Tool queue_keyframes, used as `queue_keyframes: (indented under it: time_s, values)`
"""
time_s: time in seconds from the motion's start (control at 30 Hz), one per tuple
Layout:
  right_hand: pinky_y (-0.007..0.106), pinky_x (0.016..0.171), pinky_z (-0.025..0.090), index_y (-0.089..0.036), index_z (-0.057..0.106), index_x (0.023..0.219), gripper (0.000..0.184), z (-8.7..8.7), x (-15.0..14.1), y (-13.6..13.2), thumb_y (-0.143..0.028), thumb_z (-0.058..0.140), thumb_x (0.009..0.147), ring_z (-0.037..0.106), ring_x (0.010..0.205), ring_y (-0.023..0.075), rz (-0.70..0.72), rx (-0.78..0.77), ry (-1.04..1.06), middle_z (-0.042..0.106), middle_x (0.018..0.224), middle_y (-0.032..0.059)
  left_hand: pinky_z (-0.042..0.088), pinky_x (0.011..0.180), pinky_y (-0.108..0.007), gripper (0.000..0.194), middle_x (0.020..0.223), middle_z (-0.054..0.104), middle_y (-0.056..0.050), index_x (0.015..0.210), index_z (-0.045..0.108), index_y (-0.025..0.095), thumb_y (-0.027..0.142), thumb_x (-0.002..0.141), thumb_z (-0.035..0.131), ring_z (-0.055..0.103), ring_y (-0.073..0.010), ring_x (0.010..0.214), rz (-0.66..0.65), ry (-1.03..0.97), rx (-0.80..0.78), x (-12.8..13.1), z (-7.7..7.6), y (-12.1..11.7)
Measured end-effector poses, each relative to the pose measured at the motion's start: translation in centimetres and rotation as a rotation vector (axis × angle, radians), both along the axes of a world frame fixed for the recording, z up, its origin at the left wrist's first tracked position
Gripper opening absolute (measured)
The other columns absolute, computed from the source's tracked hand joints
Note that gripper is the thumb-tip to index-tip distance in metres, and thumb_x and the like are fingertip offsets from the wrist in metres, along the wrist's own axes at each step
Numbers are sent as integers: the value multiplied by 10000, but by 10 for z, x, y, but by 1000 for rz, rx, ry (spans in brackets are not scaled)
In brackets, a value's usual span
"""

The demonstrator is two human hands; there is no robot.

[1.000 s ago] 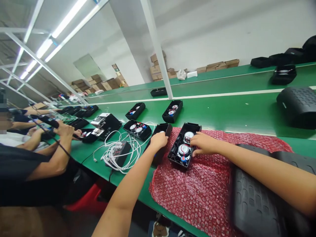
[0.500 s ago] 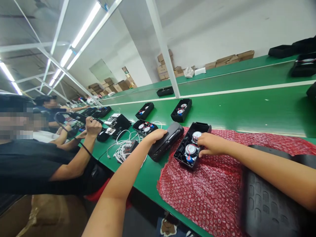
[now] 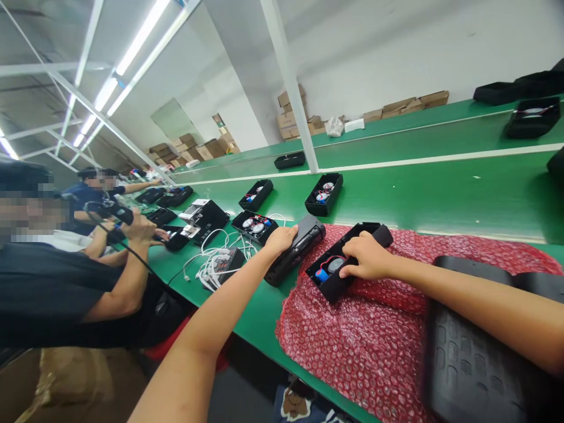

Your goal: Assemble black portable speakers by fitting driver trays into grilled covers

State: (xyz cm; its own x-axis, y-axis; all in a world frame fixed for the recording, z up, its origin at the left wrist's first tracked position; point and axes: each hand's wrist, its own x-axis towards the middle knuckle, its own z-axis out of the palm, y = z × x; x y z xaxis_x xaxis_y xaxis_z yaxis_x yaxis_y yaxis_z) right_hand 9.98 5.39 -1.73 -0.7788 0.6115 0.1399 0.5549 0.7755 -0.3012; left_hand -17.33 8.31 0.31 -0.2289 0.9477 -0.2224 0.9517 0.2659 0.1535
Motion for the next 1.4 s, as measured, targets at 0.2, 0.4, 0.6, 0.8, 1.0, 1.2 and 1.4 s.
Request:
queue_keyframes:
  time_s: [0.2,0.4,0.6,0.8,1.0,1.2,1.4]
  values:
    - [319,721,256,-153,602,735,412,2,1,1,-557,649,800,598,785,224,40,12,-19,676,800,77,503,903,-432,355,1082,639,-75,1042,626,137,458,921,537,615,-224,998,-28,-22,18,0,-1,0]
    - [328,753,248,-159,608,760,417,3,1,2,-572,641,807,597,794,214,45,-7,-37,681,823,64,501,904,-438,353,1075,637,-78,1044,623,138,457,926,527,613,-221,993,-55,10,5,4,-1,-1]
    - [340,789,242,-138,618,804,441,10,3,3,-578,645,809,600,874,224,61,-22,-115,691,876,67,478,931,-449,411,1078,646,-85,1030,629,136,506,937,475,610,-224,1018,-101,53,2,13,3,-7]
    - [330,803,279,-162,660,859,382,23,15,-1,-541,645,813,604,842,187,111,-134,-331,698,868,27,484,830,-360,480,1076,684,-153,933,674,140,497,935,353,642,-280,1007,-276,97,-55,34,17,-27]
    - [508,978,235,-143,716,877,213,33,34,-22,-342,651,838,616,862,227,97,-119,-518,705,861,83,489,775,-370,385,958,708,-175,893,686,157,451,873,438,665,-322,939,-404,207,-22,74,11,-51]
    - [595,1060,129,-155,740,945,182,44,52,-39,-156,604,825,615,917,237,44,-71,-571,711,882,98,493,815,-412,411,999,693,-214,917,685,115,424,898,414,650,-352,984,-435,207,-9,94,11,-35]
    - [542,1088,145,-195,754,917,194,47,70,-36,-117,633,787,613,971,217,43,-68,-561,725,907,78,492,863,-401,460,927,700,-151,843,671,120,472,948,394,660,-264,955,-416,68,-124,117,15,-11]
